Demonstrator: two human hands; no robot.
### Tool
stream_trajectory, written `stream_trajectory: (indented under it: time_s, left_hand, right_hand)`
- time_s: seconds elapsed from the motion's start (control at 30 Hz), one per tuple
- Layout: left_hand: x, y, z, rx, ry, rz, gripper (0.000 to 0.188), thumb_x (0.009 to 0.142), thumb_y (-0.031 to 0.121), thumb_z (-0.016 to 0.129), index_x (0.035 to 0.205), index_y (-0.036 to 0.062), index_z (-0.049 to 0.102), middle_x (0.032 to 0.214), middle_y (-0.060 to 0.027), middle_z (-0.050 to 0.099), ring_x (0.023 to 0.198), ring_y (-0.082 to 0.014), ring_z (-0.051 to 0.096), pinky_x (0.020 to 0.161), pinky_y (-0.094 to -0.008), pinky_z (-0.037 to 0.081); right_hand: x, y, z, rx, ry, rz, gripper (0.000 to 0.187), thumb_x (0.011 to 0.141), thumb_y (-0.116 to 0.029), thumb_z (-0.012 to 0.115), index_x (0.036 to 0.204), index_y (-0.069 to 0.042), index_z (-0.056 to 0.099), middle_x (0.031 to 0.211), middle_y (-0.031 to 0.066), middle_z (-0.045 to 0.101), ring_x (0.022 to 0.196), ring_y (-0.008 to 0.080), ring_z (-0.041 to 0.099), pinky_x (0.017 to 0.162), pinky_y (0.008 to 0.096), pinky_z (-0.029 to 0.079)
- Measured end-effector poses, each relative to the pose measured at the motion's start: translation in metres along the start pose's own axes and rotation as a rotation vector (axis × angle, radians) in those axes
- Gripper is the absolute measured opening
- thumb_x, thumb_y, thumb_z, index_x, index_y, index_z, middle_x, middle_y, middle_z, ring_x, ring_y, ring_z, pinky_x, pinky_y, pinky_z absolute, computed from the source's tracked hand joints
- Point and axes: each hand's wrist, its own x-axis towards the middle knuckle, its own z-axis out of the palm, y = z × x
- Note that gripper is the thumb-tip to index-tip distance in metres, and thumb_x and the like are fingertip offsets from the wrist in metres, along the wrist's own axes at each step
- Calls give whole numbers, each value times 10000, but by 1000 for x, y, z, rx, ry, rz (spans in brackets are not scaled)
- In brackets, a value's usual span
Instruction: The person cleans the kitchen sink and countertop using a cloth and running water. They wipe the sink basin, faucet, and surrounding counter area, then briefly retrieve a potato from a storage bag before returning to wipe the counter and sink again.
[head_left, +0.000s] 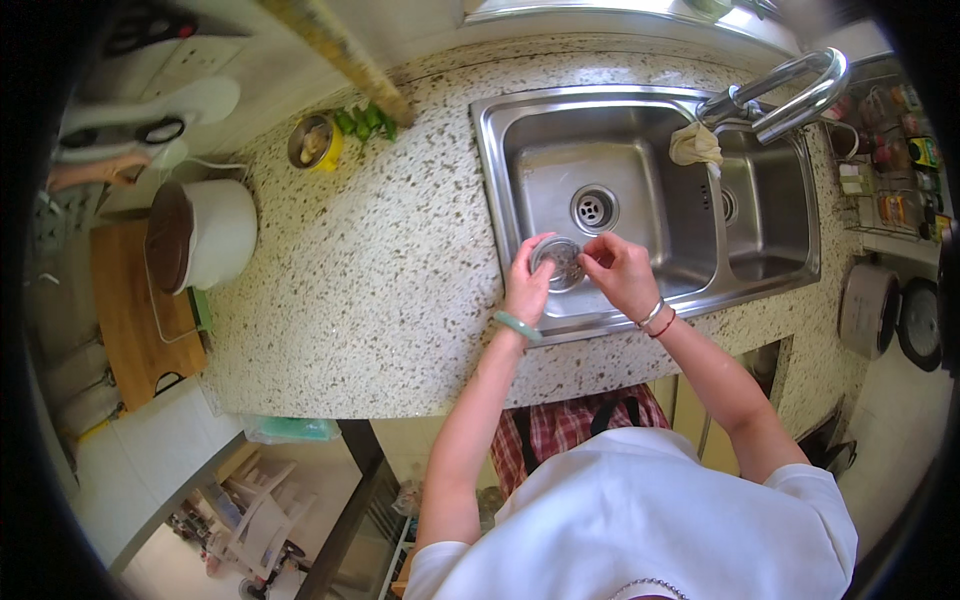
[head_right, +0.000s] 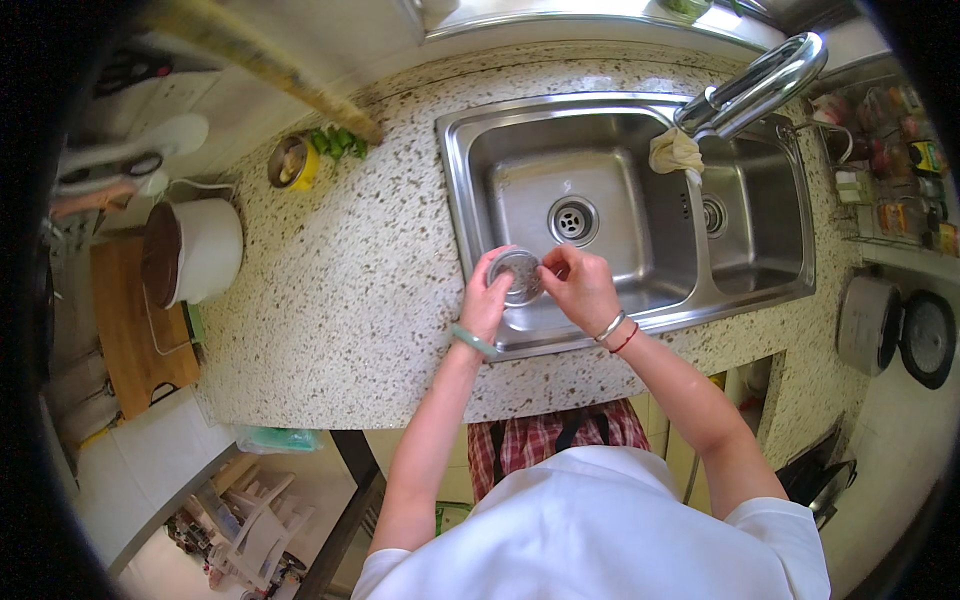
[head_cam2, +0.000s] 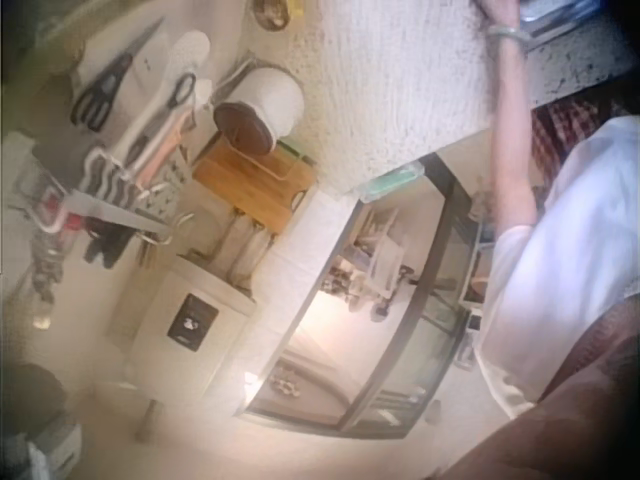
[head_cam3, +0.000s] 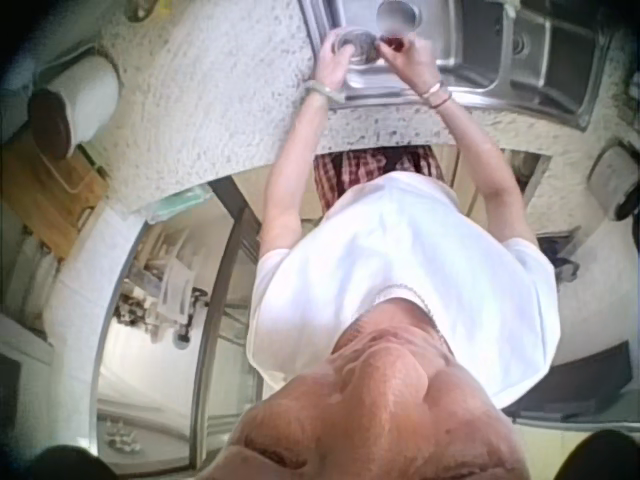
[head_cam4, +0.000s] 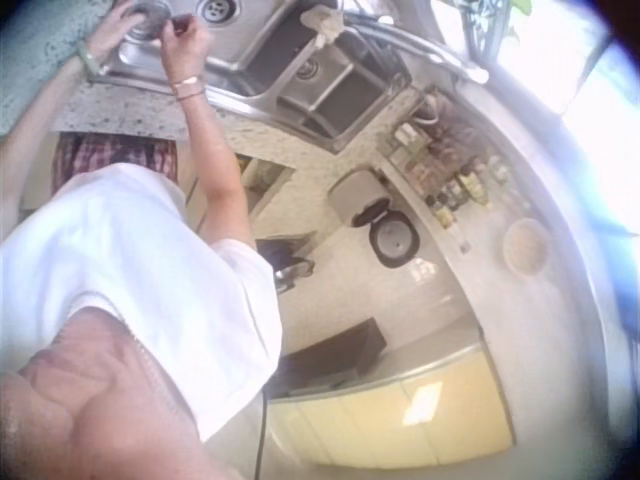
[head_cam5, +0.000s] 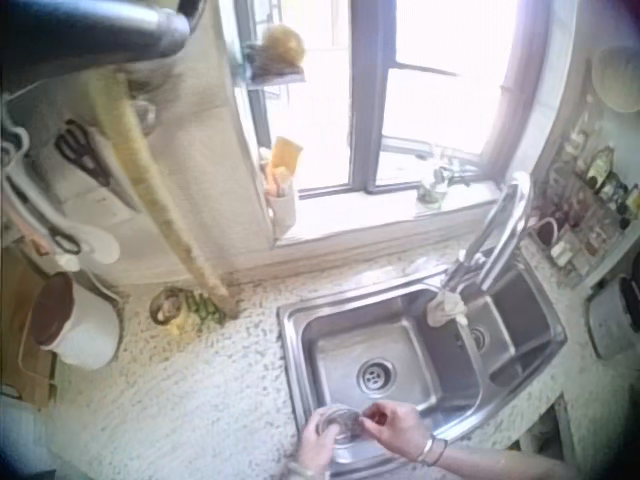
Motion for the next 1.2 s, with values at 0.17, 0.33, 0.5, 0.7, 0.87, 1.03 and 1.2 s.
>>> stream_trajectory:
  time_s: [0.17,0.33,0.5,0.7,0.87,1.03,1.2]
  left_hand:
    - [50,-40,41,102,-26,-191,541,816,173,704,1303,115,477,1148,-27,578,1033,-154,555,856,-257,442]
    - [80,-77,48,155,87,-360,896,770,322,769,1475,191,231,1513,-178,230,1314,-259,372,976,-427,378]
    - [79,-89,47,166,120,-374,715,844,320,692,1437,150,330,1462,-169,335,1290,-258,406,981,-422,404]
    - [62,-83,53,120,116,-425,548,905,264,616,1389,111,410,1401,-143,421,1234,-216,460,930,-368,466]
    - [58,-81,55,77,89,-442,518,911,245,608,1379,120,422,1377,-122,443,1176,-196,511,896,-348,485]
    - [58,-87,55,60,68,-429,516,910,230,607,1380,133,418,1372,-121,445,1148,-194,533,886,-348,489]
    - [64,-81,76,145,66,-431,591,893,249,635,1413,157,370,1439,-154,358,1235,-240,475,897,-390,494]
  right_hand:
    - [31,76,-16,-9,35,212,148,780,-119,698,827,12,650,741,147,685,662,228,680,612,311,531]
    - [66,166,-4,-145,88,361,198,782,-217,672,841,-29,679,774,148,689,718,274,678,662,369,521]
    - [92,224,19,-307,126,514,184,802,-269,624,879,-117,690,854,127,696,828,321,664,724,426,510]
    - [104,241,36,-410,103,617,182,820,-293,602,889,-157,700,884,115,697,865,320,666,734,427,519]
    - [103,238,37,-476,78,634,197,834,-329,613,898,-162,696,900,112,698,874,320,665,746,429,521]
    - [98,222,23,-491,48,561,244,838,-357,639,964,-153,687,915,110,696,873,326,661,741,428,518]
    - [85,182,-26,-374,126,384,249,833,-329,658,1001,-145,675,909,125,684,863,331,653,741,426,510]
